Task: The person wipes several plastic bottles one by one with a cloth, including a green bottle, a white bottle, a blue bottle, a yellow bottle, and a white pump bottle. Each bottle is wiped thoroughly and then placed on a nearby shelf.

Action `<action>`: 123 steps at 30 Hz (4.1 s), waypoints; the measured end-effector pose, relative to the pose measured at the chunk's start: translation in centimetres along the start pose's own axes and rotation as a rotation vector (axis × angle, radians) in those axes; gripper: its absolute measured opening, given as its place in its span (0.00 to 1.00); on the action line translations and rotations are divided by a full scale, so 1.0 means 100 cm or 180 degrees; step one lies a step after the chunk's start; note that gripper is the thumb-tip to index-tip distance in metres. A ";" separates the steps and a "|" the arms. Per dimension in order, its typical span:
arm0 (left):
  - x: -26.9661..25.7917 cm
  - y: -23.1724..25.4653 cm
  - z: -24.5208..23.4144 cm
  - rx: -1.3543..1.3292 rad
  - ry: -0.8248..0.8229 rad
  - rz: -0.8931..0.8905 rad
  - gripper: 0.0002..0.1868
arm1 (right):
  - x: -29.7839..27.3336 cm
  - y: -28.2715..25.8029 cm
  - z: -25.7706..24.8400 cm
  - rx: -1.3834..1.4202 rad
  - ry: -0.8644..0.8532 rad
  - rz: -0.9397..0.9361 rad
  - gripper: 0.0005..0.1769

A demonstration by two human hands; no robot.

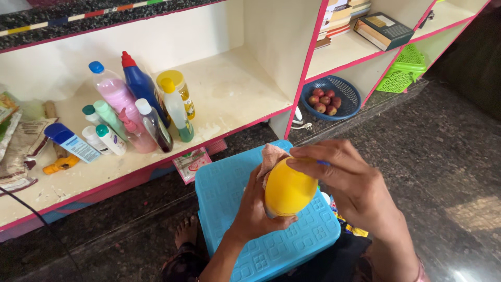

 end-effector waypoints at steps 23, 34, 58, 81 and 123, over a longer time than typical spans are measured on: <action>0.003 -0.008 0.003 -0.0306 -0.0265 -0.0134 0.55 | -0.002 0.046 0.039 0.2103 -0.0323 0.0052 0.27; 0.001 -0.004 0.002 0.0140 0.0154 -0.0091 0.54 | -0.024 0.052 0.052 0.2140 0.1135 0.1188 0.25; 0.000 -0.008 0.002 0.0185 0.0125 -0.0081 0.56 | -0.032 0.093 0.068 0.4158 0.1434 0.1616 0.37; -0.006 -0.059 -0.028 -0.2043 0.0566 -0.0724 0.63 | -0.088 0.083 0.144 0.1609 0.1228 0.0450 0.71; -0.006 0.016 -0.014 -0.1100 0.1379 -0.0259 0.41 | -0.205 0.146 0.261 0.5902 0.0223 0.2644 0.44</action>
Point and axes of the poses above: each hand's wrist, its own x-axis towards the middle knuckle, its own z-axis out of the palm, y = z × x, the point moved 9 cm from there along x, towards the middle knuckle, and after that the axes turned 3 degrees about -x, right-handed, at the moved point
